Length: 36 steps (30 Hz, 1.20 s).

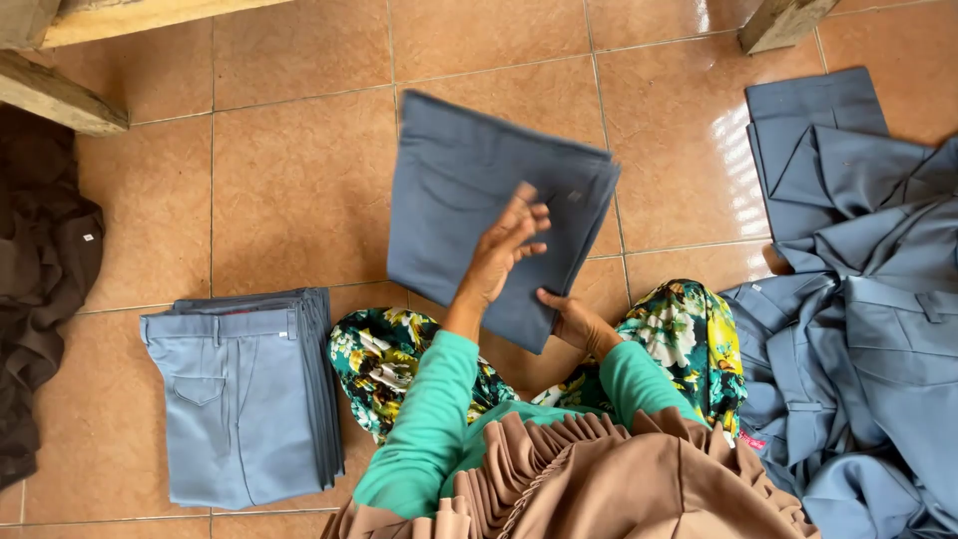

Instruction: The person sits on a tiled floor and folds a pair of gray trousers by hand. They smooth the fabric, fold the legs together, and then fold the garment into a compact rectangle before placing it on a growing stack of folded trousers.

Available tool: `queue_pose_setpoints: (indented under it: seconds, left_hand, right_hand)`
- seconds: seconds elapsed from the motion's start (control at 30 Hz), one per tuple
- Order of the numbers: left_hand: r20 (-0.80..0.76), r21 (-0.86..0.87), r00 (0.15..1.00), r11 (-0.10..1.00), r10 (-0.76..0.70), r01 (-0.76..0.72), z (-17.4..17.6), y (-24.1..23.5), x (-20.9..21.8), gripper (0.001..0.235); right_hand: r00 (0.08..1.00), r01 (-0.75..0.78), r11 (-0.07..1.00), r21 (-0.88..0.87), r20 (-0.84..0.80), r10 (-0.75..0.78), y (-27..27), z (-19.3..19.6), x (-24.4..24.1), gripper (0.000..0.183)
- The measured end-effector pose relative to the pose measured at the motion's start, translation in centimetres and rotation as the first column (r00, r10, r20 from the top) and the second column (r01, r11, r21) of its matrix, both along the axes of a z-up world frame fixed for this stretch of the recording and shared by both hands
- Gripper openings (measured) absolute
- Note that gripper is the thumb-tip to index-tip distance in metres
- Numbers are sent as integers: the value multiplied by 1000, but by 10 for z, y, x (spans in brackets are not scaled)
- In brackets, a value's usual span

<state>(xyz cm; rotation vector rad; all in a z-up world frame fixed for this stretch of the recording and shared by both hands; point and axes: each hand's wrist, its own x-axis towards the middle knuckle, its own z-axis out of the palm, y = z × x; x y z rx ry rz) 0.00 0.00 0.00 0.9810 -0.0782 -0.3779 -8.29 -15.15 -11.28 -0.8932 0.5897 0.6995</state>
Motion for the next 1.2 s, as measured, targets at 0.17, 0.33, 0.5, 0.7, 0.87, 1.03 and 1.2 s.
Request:
queue_pose_setpoints:
  seconds: [0.17,0.33,0.5,0.7,0.87,1.03,1.2]
  left_hand:
    - [-586,647,737,352,-337,676,-136,10,-41,77]
    - [-783,294,621,889,13,352,-176,32,-110,96]
    - [-734,159,601,940,317,-302,-176,7,-101,78]
    - [-655,315,549,848,519,-426,-180,15,-108,74]
    - [-690,144,629,920,358,-366,-141,27,-121,89]
    - [-671,-55,676,888,305,-456,-88,36,-98,76]
    - [-628,-122,717,872,302,-474,-13,89,-76,50]
  right_hand:
    - [958,112,994,-2,-265,-108,-29,-62,5,99]
    - [951,177,981,83,-270,-149,-34,-101,-5,81]
    - [950,198,974,108,-266,-163,-27,-112,-14,66]
    - [925,345,938,18,-173,-337,-75,-105,42,79]
    - [871,484,868,-107,-40,-490,-139,-159,92,65]
    - [894,445,845,-298,85,-440,-110,-22,115,26]
    - [886,455,805,-382,282,-367,-47,115,153,12]
